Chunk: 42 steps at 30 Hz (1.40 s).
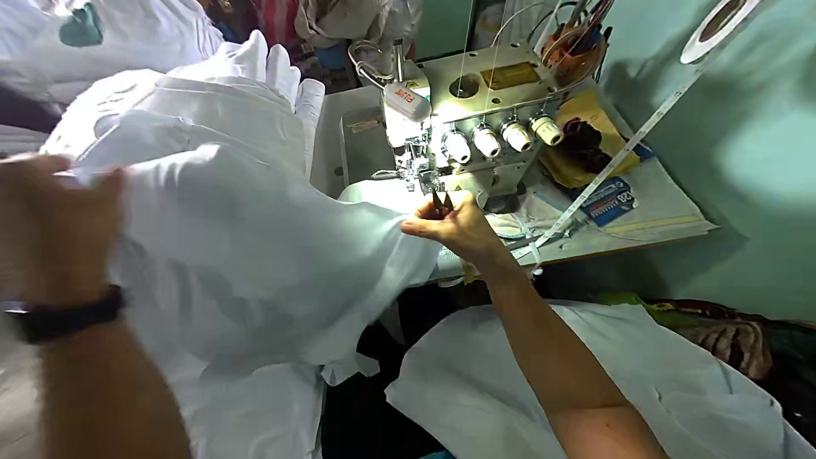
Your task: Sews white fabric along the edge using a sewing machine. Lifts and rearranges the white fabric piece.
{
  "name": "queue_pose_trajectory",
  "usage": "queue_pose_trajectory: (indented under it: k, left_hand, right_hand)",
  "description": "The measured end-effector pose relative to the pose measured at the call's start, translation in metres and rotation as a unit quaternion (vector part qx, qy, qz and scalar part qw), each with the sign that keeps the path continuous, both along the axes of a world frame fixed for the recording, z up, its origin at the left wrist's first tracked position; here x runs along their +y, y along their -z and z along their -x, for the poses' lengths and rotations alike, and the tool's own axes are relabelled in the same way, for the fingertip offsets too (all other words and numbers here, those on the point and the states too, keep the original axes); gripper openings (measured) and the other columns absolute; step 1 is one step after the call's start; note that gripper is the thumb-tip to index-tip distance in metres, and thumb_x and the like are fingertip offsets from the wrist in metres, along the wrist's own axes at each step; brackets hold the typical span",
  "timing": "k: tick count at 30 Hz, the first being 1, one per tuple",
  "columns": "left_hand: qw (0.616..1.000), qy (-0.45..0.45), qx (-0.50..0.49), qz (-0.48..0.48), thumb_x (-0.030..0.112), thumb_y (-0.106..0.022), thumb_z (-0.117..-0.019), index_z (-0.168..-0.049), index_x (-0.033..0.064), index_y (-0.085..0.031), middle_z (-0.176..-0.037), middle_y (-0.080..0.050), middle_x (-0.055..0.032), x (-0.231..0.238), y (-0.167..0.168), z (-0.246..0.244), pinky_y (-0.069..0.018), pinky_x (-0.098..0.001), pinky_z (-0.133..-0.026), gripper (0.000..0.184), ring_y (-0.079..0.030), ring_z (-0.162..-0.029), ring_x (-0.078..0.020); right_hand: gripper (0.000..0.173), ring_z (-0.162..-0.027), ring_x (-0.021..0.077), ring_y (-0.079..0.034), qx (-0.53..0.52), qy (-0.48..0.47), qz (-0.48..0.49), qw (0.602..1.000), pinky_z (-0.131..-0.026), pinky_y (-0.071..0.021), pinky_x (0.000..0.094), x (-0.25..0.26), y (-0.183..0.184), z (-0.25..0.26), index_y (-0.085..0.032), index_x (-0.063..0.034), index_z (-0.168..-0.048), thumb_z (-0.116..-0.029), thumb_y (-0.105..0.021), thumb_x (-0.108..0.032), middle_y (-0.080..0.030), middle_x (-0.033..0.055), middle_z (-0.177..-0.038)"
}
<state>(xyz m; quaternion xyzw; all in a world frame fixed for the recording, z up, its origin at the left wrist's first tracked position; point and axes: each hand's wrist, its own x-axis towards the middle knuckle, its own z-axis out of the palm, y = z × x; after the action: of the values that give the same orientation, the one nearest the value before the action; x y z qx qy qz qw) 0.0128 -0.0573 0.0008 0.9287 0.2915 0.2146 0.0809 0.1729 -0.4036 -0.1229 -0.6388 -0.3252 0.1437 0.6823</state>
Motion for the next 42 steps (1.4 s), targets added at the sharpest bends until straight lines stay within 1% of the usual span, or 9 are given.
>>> queue_pose_trajectory:
  k: [3, 6, 8, 10, 19, 23, 29, 34, 42]
  left_hand:
    - [0.952, 0.304, 0.014, 0.042, 0.030, -0.083, -0.0826, -0.151, -0.0042, -0.041, -0.153, -0.044, -0.0273, -0.124, 0.030, -0.038, -0.0295, -0.0550, -0.120, 0.088, -0.041, -0.143, -0.0442]
    - [0.858, 0.502, -0.040, 0.101, 0.012, -0.075, -0.0853, -0.091, -0.0001, -0.072, -0.082, -0.069, -0.0100, -0.159, 0.083, -0.072, -0.0510, -0.0348, -0.074, 0.014, -0.065, -0.075, -0.0165]
    - [0.832, 0.530, -0.042, 0.160, 0.002, -0.065, -0.0916, -0.088, -0.0014, -0.072, -0.079, -0.071, -0.0062, -0.156, 0.084, -0.082, -0.0516, -0.0175, -0.072, 0.008, -0.064, -0.073, -0.0027]
    - [0.845, 0.504, -0.034, 0.176, -0.002, -0.061, -0.0930, -0.094, -0.0008, -0.071, -0.086, -0.072, -0.0045, -0.153, 0.072, -0.079, -0.0508, -0.0121, -0.076, 0.010, -0.065, -0.079, 0.0025]
    - [0.875, 0.461, -0.051, 0.141, -0.001, -0.053, -0.0957, -0.100, -0.0021, -0.071, -0.091, -0.071, -0.0058, -0.154, 0.056, -0.045, -0.0525, -0.0164, -0.077, 0.018, -0.064, -0.081, -0.0009]
    - [0.865, 0.477, -0.077, 0.133, 0.006, -0.059, -0.0972, -0.095, -0.0026, -0.073, -0.082, -0.070, -0.0039, -0.165, 0.062, -0.039, -0.0482, -0.0100, -0.072, 0.017, -0.060, -0.073, 0.0036]
    - [0.871, 0.466, -0.076, 0.136, 0.003, -0.058, -0.1001, -0.099, -0.0055, -0.068, -0.086, -0.067, -0.0082, -0.152, 0.089, -0.071, -0.0462, -0.0109, -0.074, 0.013, -0.059, -0.077, 0.0017]
    - [0.875, 0.439, -0.095, 0.179, 0.005, -0.058, -0.1007, -0.098, -0.0074, -0.066, -0.090, -0.067, -0.0052, -0.146, 0.102, -0.095, -0.0456, -0.0069, -0.079, 0.015, -0.058, -0.082, 0.0089]
    - [0.861, 0.458, -0.066, 0.211, 0.012, -0.062, -0.0987, -0.094, -0.0016, -0.072, -0.087, -0.069, -0.0029, -0.137, 0.120, -0.141, -0.0463, -0.0117, -0.075, 0.018, -0.059, -0.079, 0.0056]
  right_hand:
    - [0.018, -0.054, -0.0093, -0.046, -0.123, 0.018, -0.042, 0.991, -0.052, -0.0384, 0.0094, 0.024, -0.007, -0.001, -0.065, -0.0036, -0.072, -0.0803, -0.081, -0.006, -0.056, -0.0088, -0.061]
    - [0.028, -0.056, -0.0116, -0.038, -0.129, 0.024, -0.102, 0.986, -0.050, -0.0315, 0.0072, 0.017, -0.007, 0.005, -0.067, 0.0014, -0.091, -0.0764, -0.085, -0.015, -0.061, -0.0080, -0.076]
    - [0.040, -0.053, -0.0086, -0.041, -0.065, 0.003, -0.074, 0.995, -0.046, -0.0357, 0.0093, 0.000, 0.012, 0.009, -0.068, 0.0011, -0.107, -0.0749, -0.086, -0.016, -0.068, -0.0054, -0.086]
    - [0.025, -0.052, -0.0058, -0.045, 0.014, 0.005, -0.034, 0.999, -0.048, -0.0400, 0.0135, -0.008, 0.045, 0.019, -0.070, -0.0042, -0.094, -0.0734, -0.084, -0.009, -0.064, -0.0087, -0.071]
    - [0.016, -0.051, -0.0086, -0.051, 0.178, -0.006, 0.025, 0.984, -0.049, -0.0444, 0.0111, -0.033, 0.071, 0.079, -0.069, -0.0031, -0.085, -0.0975, -0.060, -0.006, -0.069, -0.0091, -0.071]
    - [0.007, -0.064, -0.0105, -0.056, 0.117, 0.094, -0.004, 0.989, -0.059, -0.0472, 0.0093, -0.048, 0.076, 0.084, -0.070, -0.0033, -0.084, -0.0905, -0.068, -0.005, -0.067, -0.0105, -0.075]
    - [0.018, -0.087, 0.0062, -0.061, 0.018, 0.200, 0.133, 0.970, -0.076, -0.0498, 0.0204, -0.036, 0.092, 0.060, -0.072, 0.0046, -0.079, -0.0912, -0.069, -0.008, -0.068, 0.0151, -0.109]
    - [0.008, -0.054, -0.0069, -0.052, 0.186, 0.213, 0.036, 0.959, -0.051, -0.0441, 0.0111, -0.031, 0.088, 0.061, -0.072, -0.0016, -0.078, -0.0835, -0.073, 0.003, -0.070, -0.0032, -0.075]
    - [0.026, -0.052, -0.0038, -0.053, 0.210, 0.220, 0.004, 0.953, -0.049, -0.0451, 0.0151, -0.031, 0.090, 0.075, -0.057, -0.0141, -0.064, -0.0754, -0.071, 0.004, -0.061, -0.0099, -0.063]
